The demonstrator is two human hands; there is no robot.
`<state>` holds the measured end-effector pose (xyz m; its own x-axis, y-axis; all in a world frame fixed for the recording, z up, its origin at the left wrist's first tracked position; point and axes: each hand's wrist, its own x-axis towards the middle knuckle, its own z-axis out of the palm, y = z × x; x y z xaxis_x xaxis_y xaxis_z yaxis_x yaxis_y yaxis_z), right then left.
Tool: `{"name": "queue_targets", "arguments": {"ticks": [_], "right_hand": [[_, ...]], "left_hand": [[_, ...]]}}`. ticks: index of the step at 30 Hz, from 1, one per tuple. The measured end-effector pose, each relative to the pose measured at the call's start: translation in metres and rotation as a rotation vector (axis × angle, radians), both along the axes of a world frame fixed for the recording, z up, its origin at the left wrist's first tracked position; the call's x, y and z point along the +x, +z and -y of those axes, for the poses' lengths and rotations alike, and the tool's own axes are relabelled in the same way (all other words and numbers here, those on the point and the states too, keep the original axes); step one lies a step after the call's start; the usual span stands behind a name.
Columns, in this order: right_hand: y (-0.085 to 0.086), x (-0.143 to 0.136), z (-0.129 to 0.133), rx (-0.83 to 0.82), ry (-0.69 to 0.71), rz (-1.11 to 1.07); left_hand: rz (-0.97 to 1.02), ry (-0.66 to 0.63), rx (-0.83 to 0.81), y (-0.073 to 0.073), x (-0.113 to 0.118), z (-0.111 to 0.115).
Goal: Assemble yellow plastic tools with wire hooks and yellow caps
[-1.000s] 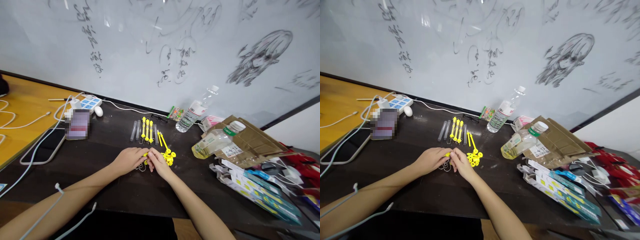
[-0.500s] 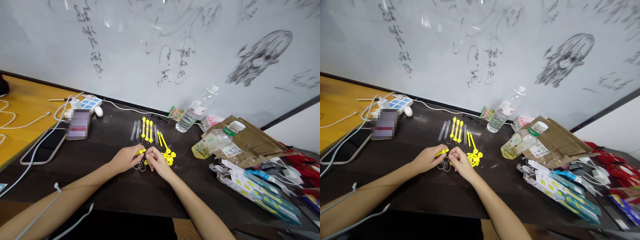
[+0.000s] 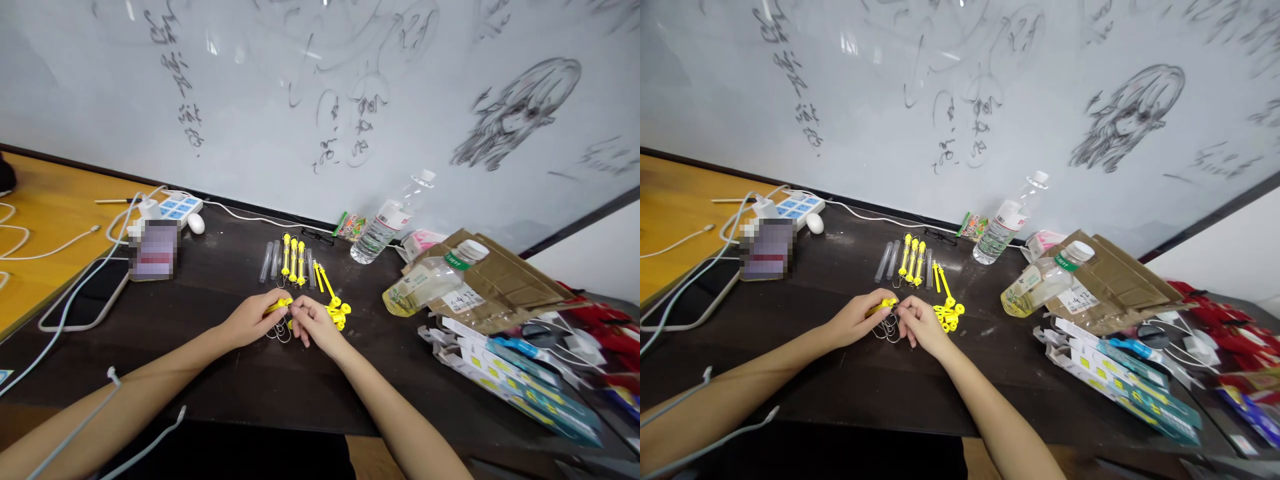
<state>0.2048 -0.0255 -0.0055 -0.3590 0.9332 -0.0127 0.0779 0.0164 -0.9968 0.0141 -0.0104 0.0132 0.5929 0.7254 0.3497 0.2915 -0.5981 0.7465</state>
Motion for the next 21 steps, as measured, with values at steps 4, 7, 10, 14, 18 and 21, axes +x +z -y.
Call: {"name": "queue_targets", "arguments": {"ticks": [4,7,10,14,18,21], "right_hand": [[0.0013,0.0007,-0.0019,-0.038,-0.061,-0.166],[0.0029,-0.0003,-0.0012,-0.087,-0.049,-0.227],[0.0042,-0.0020,0.0002,-0.135,-0.043,-0.285],[0.0029,-0.0026,0.0007,-0.154,-0.024,-0.303],[-0.0001,-0.0017,0.0003,-0.049,0.001,-0.179],[-0.0011,-0.0011,0.0006,-0.020,0.004,-0.139]], "left_hand": [[-0.061,-0.016,-0.006,-0.0030,-0.0002,0.0001],[-0.161,-0.017,0.025,-0.0039,-0.0006,0.0016],[-0.271,-0.022,0.102,-0.0030,-0.0006,0.0031],[-0.349,-0.021,0.181,-0.0036,0.0002,0.0036],[-0.362,-0.056,0.192,-0.0078,0.0009,0.0035],[-0.349,-0.069,0.196,-0.0106,0.0010,0.0022]]}}
